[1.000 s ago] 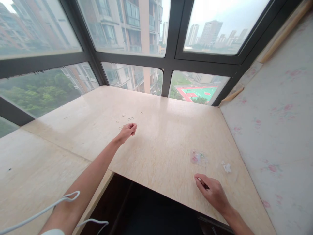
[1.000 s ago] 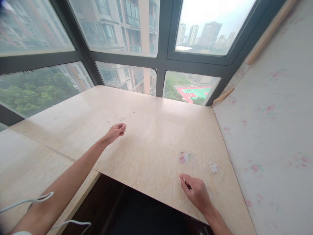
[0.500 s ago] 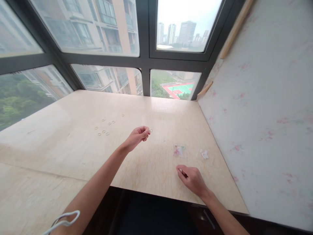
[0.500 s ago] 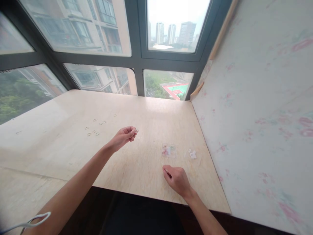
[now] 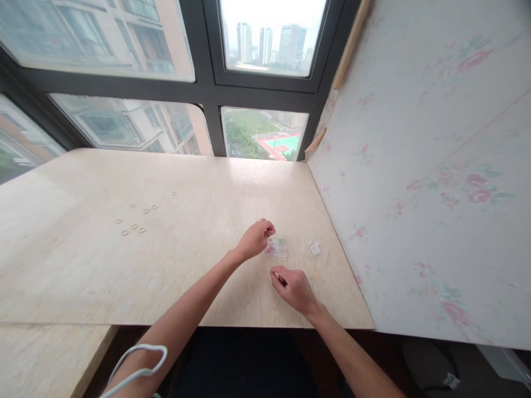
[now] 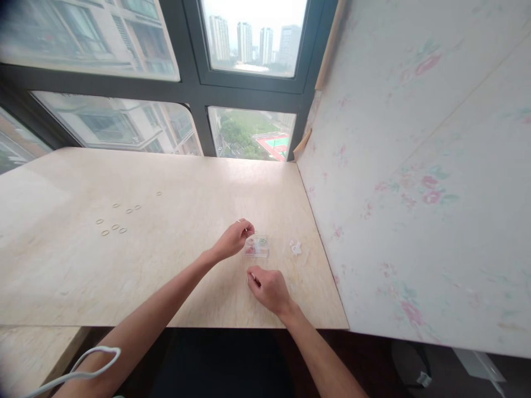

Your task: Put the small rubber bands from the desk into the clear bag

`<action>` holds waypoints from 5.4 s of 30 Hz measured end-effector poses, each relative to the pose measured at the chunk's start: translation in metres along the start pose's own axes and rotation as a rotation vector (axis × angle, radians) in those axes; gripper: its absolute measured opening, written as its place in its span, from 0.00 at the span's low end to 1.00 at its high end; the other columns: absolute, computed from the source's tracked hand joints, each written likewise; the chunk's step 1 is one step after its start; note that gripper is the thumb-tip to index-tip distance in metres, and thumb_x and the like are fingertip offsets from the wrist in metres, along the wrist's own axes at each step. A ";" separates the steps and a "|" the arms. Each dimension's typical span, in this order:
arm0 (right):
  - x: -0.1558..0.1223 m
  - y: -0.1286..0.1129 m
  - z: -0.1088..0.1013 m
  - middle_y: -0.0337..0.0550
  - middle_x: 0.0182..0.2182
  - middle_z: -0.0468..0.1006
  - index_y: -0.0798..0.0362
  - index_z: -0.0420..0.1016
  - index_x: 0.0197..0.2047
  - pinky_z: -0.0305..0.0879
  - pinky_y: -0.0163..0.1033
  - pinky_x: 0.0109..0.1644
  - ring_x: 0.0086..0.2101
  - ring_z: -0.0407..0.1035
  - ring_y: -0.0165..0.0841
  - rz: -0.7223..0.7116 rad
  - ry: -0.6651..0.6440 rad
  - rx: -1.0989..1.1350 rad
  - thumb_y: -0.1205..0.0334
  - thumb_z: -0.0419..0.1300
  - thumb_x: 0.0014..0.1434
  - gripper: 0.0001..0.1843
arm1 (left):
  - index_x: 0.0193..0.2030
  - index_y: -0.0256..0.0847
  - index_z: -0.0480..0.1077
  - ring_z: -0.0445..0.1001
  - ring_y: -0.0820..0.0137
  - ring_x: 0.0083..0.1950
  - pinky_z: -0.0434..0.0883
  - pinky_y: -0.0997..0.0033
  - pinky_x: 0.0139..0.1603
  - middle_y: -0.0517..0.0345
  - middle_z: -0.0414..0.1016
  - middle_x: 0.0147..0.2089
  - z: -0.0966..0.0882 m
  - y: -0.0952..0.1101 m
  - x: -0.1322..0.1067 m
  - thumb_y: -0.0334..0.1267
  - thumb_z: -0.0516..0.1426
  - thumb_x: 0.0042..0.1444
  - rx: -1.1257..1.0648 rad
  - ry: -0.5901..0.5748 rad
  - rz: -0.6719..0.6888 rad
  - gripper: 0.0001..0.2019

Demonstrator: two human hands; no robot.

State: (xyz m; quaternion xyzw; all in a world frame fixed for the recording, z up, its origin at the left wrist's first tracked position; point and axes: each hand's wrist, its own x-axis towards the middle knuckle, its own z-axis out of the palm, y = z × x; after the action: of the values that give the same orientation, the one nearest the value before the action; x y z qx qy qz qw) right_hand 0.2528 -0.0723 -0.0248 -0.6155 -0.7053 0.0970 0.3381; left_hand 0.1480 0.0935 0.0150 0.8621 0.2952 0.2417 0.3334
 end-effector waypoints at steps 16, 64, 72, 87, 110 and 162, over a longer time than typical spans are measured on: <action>-0.001 -0.001 -0.002 0.36 0.19 0.72 0.53 0.75 0.37 0.57 0.31 0.27 0.19 0.65 0.27 0.030 -0.007 0.023 0.64 0.52 0.63 0.10 | 0.30 0.40 0.73 0.65 0.70 0.31 0.63 0.69 0.36 0.57 0.71 0.31 0.000 0.007 -0.034 0.33 0.57 0.56 -0.166 0.277 -0.068 0.05; 0.292 -0.190 0.233 0.44 0.34 0.78 0.52 0.73 0.47 0.59 0.36 0.36 0.36 0.70 0.37 -0.300 -0.691 -0.223 0.60 0.59 0.56 0.15 | 0.28 0.41 0.63 0.64 0.68 0.32 0.60 0.68 0.34 0.57 0.69 0.29 -0.070 -0.044 -0.242 0.26 0.54 0.43 0.041 0.168 -0.052 0.07; 0.299 -0.192 0.225 0.48 0.41 0.78 0.53 0.67 0.55 0.61 0.37 0.39 0.41 0.70 0.39 -0.314 -0.721 -0.330 0.60 0.57 0.58 0.21 | 0.28 0.41 0.62 0.64 0.68 0.33 0.60 0.68 0.34 0.57 0.69 0.29 -0.069 -0.042 -0.241 0.28 0.54 0.44 0.067 0.179 -0.051 0.06; 0.291 -0.169 0.189 0.34 0.16 0.72 0.56 0.70 0.28 0.58 0.29 0.22 0.15 0.61 0.23 -0.048 -0.956 0.048 0.71 0.60 0.47 0.03 | 0.30 0.41 0.63 0.63 0.68 0.33 0.59 0.69 0.35 0.58 0.68 0.29 -0.070 -0.041 -0.241 0.27 0.54 0.46 0.130 0.176 -0.043 0.06; 0.177 -0.041 0.006 0.27 0.11 0.63 0.54 0.67 0.33 0.40 0.26 0.13 0.12 0.50 0.20 0.378 -0.533 0.675 0.58 0.61 0.48 0.11 | 0.30 0.41 0.63 0.66 0.68 0.35 0.63 0.68 0.35 0.59 0.69 0.31 -0.073 -0.041 -0.240 0.29 0.52 0.54 0.105 0.152 -0.058 0.04; -0.005 -0.006 -0.005 0.39 0.18 0.74 0.51 0.80 0.37 0.65 0.33 0.24 0.18 0.67 0.31 0.126 -0.128 0.135 0.52 0.52 0.62 0.18 | 0.31 0.38 0.68 0.68 0.72 0.27 0.68 0.73 0.28 0.60 0.69 0.27 -0.116 -0.065 -0.143 0.45 0.59 0.48 -0.249 1.019 -0.590 0.12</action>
State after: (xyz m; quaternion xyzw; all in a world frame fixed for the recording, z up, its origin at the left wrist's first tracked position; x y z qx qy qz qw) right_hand 0.2507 -0.0795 -0.0195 -0.6270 -0.6772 0.2045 0.3263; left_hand -0.0475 0.0869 0.0138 0.4738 0.6142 0.5545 0.3012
